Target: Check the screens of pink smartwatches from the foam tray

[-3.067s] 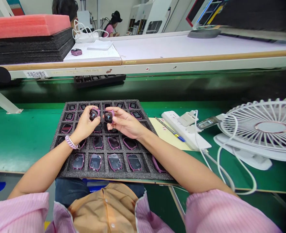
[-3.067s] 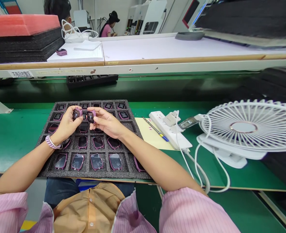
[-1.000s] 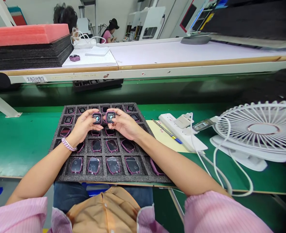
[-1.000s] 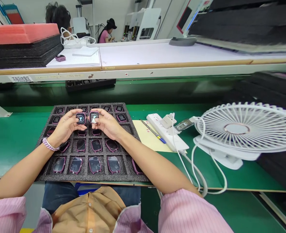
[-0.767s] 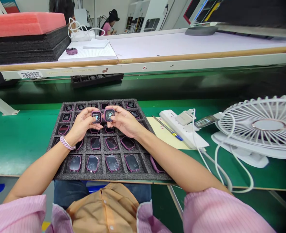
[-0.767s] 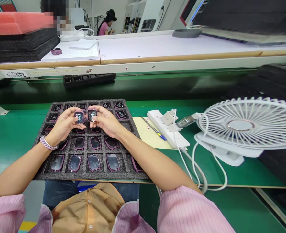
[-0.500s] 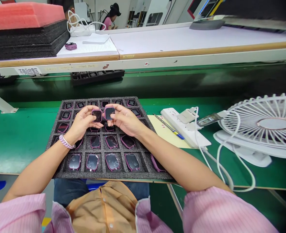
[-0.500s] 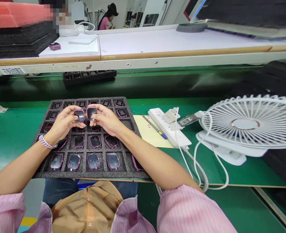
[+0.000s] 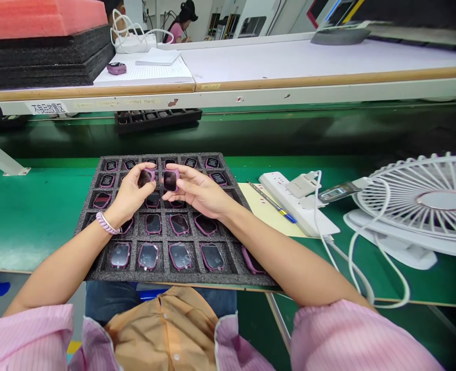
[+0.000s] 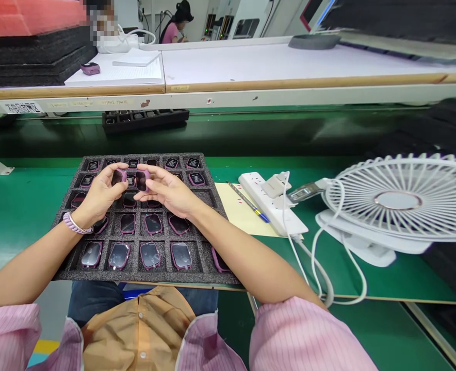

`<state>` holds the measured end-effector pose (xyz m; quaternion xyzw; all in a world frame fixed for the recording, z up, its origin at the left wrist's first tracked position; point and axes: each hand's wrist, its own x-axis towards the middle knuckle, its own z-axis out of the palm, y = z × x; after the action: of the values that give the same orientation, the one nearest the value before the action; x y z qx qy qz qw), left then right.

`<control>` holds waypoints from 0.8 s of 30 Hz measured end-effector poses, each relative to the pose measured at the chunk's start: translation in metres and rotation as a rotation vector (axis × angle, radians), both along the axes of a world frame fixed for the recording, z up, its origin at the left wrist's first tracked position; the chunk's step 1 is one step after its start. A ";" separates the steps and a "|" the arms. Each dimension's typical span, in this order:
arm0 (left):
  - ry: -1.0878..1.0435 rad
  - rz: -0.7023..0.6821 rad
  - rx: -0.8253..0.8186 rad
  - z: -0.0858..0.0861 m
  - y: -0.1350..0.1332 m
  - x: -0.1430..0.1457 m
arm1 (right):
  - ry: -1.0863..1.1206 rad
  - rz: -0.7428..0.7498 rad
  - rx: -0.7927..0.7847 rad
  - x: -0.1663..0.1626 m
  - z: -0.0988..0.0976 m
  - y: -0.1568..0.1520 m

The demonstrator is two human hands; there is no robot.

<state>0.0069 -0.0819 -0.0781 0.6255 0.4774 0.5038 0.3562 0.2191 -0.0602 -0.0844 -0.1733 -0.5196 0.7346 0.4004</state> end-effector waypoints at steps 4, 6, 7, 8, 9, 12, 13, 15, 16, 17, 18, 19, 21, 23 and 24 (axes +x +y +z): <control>0.018 0.005 -0.007 0.001 -0.002 0.000 | 0.000 -0.014 0.044 0.003 0.002 -0.001; 0.033 0.017 0.025 0.001 -0.003 0.000 | 0.008 -0.021 0.040 0.004 0.002 0.000; 0.040 0.022 0.041 0.001 -0.003 0.000 | 0.010 -0.016 0.031 0.004 0.002 0.000; 0.048 0.027 0.053 0.002 -0.004 0.000 | 0.011 -0.006 0.022 0.004 0.002 0.001; 0.054 0.035 0.059 0.002 -0.004 0.001 | 0.014 0.003 0.014 0.004 0.002 0.001; 0.067 0.056 0.060 0.003 -0.006 0.002 | 0.034 0.032 0.007 0.003 0.002 0.001; 0.070 0.060 0.063 0.003 -0.006 0.002 | 0.040 0.037 0.008 0.003 0.002 0.001; 0.078 0.063 0.075 0.004 -0.007 0.002 | 0.040 0.040 0.006 0.002 0.002 0.001; 0.085 0.064 0.081 0.005 -0.007 0.002 | 0.034 0.037 0.005 0.002 0.002 0.001; 0.093 0.065 0.085 0.005 -0.008 0.002 | 0.028 0.033 0.006 0.002 0.002 0.001; 0.102 0.065 0.088 0.006 -0.008 0.002 | 0.025 0.030 0.008 0.002 0.002 0.000; 0.112 0.065 0.093 0.006 -0.008 0.002 | 0.023 0.030 0.011 0.002 0.002 0.000; 0.131 0.070 0.116 0.007 -0.008 0.002 | 0.025 0.033 0.019 0.002 0.003 0.000; 0.142 0.072 0.141 0.007 -0.009 0.002 | 0.025 0.036 0.025 0.002 0.003 0.000; 0.148 0.069 0.144 0.008 -0.009 0.002 | 0.025 0.036 0.026 0.002 0.003 -0.001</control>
<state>0.0092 -0.0908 -0.0703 0.6682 0.4862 0.5014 0.2564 0.2212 -0.0610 -0.0810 -0.1493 -0.5272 0.7370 0.3957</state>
